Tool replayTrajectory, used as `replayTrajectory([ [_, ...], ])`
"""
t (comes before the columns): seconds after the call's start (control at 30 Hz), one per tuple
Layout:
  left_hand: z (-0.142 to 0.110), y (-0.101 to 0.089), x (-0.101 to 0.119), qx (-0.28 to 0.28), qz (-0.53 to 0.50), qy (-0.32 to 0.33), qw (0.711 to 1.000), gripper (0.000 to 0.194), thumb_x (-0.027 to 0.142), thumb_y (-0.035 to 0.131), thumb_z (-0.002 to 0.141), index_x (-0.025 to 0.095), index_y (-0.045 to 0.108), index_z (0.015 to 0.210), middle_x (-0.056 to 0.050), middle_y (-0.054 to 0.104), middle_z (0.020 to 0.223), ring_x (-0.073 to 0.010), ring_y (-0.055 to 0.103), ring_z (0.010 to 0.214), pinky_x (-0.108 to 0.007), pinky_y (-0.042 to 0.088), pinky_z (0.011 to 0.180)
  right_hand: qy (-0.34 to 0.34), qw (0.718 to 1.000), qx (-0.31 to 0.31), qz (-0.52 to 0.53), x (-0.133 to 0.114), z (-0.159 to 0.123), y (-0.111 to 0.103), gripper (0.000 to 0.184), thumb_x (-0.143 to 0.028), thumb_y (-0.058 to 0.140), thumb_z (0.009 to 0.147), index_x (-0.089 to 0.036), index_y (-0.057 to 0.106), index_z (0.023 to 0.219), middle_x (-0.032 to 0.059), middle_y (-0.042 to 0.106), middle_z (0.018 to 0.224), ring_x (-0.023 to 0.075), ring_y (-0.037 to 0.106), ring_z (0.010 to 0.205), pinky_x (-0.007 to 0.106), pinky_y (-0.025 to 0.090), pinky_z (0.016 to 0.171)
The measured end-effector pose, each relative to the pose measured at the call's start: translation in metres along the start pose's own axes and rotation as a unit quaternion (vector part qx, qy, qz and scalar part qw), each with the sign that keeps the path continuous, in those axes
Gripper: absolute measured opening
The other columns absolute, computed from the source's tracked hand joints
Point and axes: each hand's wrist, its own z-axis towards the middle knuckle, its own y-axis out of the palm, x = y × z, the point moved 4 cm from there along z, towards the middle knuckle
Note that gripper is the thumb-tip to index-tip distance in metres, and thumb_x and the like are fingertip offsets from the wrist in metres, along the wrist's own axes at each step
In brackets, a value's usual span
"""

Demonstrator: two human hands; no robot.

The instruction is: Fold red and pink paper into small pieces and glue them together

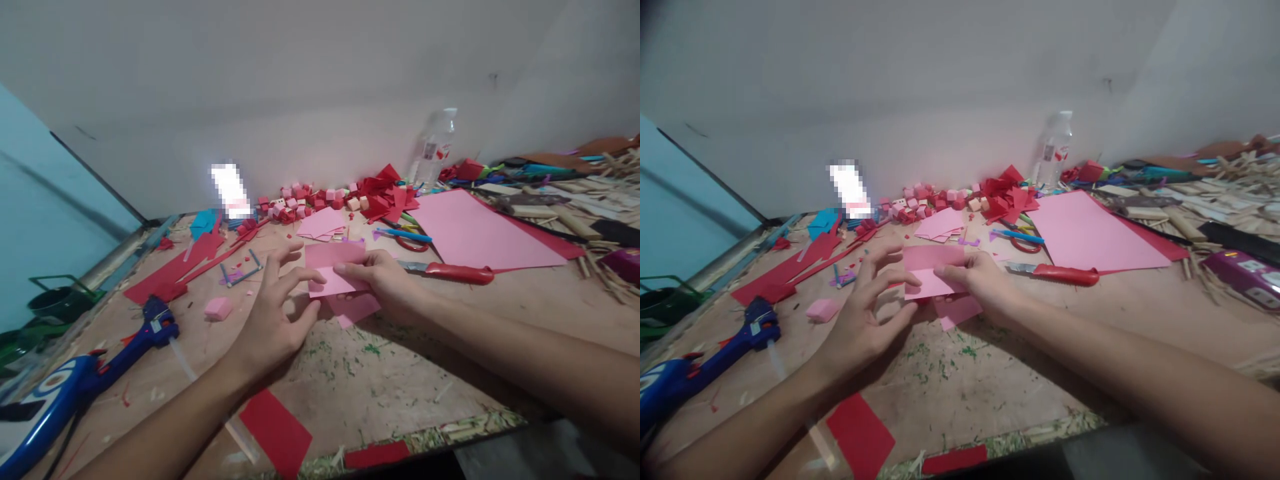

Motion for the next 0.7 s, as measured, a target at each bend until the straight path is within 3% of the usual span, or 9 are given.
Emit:
replayTrajectory([
  [0.1, 0.002, 0.001, -0.003, 0.015, -0.005, -0.024, 1.000, 0.008, 0.025, 0.067, 0.091, 0.028, 0.071, 0.097, -0.008, 0.047, 0.145, -0.0294, 0.044, 0.143, -0.047, 0.055, 0.103, -0.008, 1.000, -0.005, 0.009, -0.001, 0.000, 0.001, 0.033, -0.037, 0.093, 0.064, -0.012, 0.077, 0.079, 0.0062, 0.074, 0.072, 0.0137, 0.065, 0.058, 0.026, 0.054, 0.056],
  [0.27, 0.006, -0.003, -0.003, 0.040, -0.033, -0.033, 0.998, 0.006, 0.032, 0.075, 0.087, 0.025, 0.075, 0.086, -0.007, 0.063, 0.132, -0.0287, 0.061, 0.123, -0.047, 0.049, 0.109, -0.014, 1.000, -0.019, -0.010, -0.003, -0.001, 0.004, 0.034, -0.041, 0.091, 0.068, -0.013, 0.077, 0.081, 0.0053, 0.074, 0.072, 0.0141, 0.066, 0.058, 0.027, 0.054, 0.057],
  [0.4, 0.006, -0.002, -0.004, 0.047, -0.073, -0.083, 0.993, 0.011, 0.032, 0.071, 0.090, 0.025, 0.077, 0.084, -0.006, 0.075, 0.110, -0.0244, 0.069, 0.102, -0.038, 0.056, 0.093, -0.044, 0.998, -0.042, -0.026, -0.007, -0.004, 0.007, 0.036, -0.044, 0.089, 0.072, -0.013, 0.078, 0.086, 0.0059, 0.075, 0.074, 0.0139, 0.068, 0.058, 0.026, 0.055, 0.059],
  [0.57, 0.005, -0.004, -0.006, 0.086, -0.099, -0.132, 0.983, 0.016, 0.035, 0.073, 0.089, 0.022, 0.076, 0.081, -0.003, 0.075, 0.085, -0.0209, 0.069, 0.082, -0.033, 0.056, 0.078, -0.070, 0.991, -0.078, -0.084, -0.011, -0.007, 0.008, 0.043, -0.052, 0.081, 0.082, -0.014, 0.080, 0.100, 0.0088, 0.077, 0.080, 0.0166, 0.071, 0.065, 0.026, 0.055, 0.059],
  [0.7, 0.005, -0.005, -0.005, 0.105, -0.136, -0.150, 0.974, 0.015, 0.034, 0.072, 0.089, 0.020, 0.075, 0.083, -0.003, 0.075, 0.083, -0.0195, 0.069, 0.077, -0.031, 0.055, 0.072, -0.087, 0.983, -0.121, -0.104, -0.012, -0.008, 0.011, 0.041, -0.042, 0.089, 0.076, -0.016, 0.079, 0.106, 0.0063, 0.078, 0.083, 0.0160, 0.071, 0.067, 0.028, 0.058, 0.064],
])
